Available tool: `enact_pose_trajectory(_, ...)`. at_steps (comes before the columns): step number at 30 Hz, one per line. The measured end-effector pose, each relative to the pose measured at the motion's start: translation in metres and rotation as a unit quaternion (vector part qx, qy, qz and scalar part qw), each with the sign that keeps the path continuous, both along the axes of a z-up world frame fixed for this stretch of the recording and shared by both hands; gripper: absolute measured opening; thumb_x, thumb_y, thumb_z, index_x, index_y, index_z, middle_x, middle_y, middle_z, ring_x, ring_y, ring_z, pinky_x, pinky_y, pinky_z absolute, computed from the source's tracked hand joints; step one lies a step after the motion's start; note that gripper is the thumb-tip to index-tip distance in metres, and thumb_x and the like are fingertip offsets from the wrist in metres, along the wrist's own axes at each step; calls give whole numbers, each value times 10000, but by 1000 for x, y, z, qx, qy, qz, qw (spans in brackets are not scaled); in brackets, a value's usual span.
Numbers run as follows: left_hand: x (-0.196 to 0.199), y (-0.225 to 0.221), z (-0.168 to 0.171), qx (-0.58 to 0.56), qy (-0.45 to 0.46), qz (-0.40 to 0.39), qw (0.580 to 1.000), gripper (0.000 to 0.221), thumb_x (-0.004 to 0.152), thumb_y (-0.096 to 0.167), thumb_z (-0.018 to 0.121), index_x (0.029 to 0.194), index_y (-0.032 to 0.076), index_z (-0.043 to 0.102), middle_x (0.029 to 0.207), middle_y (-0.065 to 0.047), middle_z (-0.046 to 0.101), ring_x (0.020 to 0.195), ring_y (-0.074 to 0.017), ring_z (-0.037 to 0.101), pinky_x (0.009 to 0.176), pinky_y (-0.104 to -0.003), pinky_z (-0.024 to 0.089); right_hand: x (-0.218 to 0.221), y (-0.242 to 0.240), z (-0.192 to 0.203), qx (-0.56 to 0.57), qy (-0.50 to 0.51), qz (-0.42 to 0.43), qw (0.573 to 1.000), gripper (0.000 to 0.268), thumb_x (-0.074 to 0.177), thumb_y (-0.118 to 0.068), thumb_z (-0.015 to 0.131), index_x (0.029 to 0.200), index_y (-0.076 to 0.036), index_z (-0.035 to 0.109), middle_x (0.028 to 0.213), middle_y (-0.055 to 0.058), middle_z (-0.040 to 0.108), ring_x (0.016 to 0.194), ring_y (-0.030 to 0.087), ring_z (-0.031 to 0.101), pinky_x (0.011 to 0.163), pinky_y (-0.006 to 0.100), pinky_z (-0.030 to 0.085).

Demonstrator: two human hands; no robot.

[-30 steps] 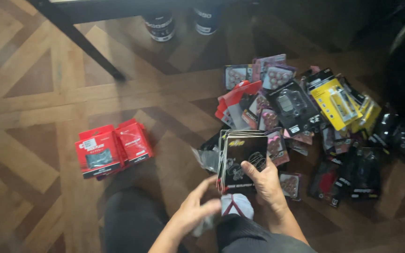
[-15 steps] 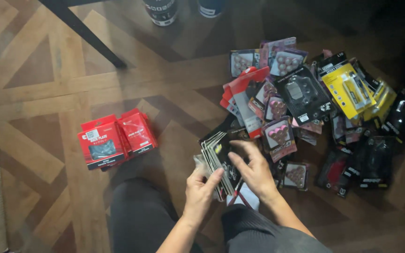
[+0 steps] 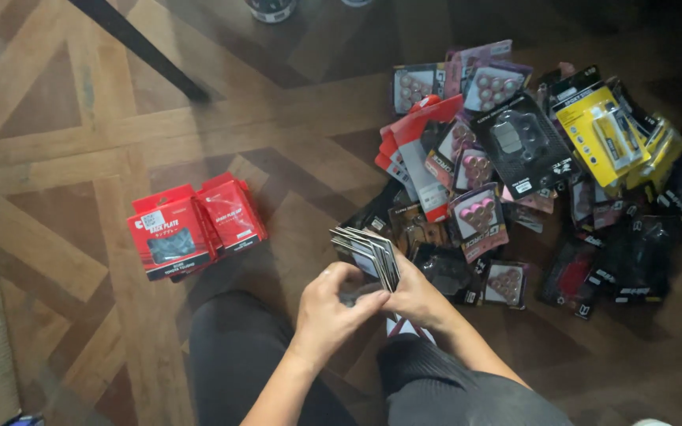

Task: Sorting through packaged motorcycle parts on the floor and wiping a surface.

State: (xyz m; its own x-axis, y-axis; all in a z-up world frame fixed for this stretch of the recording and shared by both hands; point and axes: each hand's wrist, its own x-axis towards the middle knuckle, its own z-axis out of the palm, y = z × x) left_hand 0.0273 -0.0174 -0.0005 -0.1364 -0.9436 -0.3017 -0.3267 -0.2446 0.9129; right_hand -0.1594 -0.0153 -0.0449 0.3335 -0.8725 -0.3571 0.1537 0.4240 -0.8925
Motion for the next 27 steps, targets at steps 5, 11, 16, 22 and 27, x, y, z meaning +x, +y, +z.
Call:
enact_pose_trajectory(5,5,-1,-16,-16,111,-68,991,131,876,146,717,815,29,711,804,-21,591,672,-152,555,629,-266,467,2,2,-1,129,-13,-1,992,580,628,45,824,1187,18,670,986,115,748,832,191,683,752,299,555)
enact_pose_trajectory(11,18,-7,-22,16,211,-97,973,185,944,147,651,806,26,630,860,-25,593,770,-137,558,728,-257,471,-2,3,-9,90,-71,11,993,733,532,-51,931,1203,25,645,1042,109,725,914,192,643,847,332,535)
enact_pose_trajectory(16,19,-1,-33,51,251,-31,966,193,987,171,659,846,40,666,778,-40,619,758,-103,545,716,-284,487,1,4,-8,87,-60,23,994,758,485,43,956,1160,31,612,897,155,722,735,199,656,602,343,578)
enact_pose_trajectory(22,21,-10,-16,-64,231,-110,965,280,1035,209,645,800,57,649,736,-69,569,737,-176,580,724,-331,515,0,5,-9,55,-109,4,992,445,552,134,937,898,64,666,656,185,700,518,202,686,416,330,584)
enact_pose_trajectory(27,17,-16,33,-38,213,-146,965,182,974,116,597,820,30,643,845,-37,599,713,-142,564,676,-271,481,-10,13,6,104,-161,53,980,275,647,103,688,891,-15,641,734,51,634,668,139,571,647,268,509)
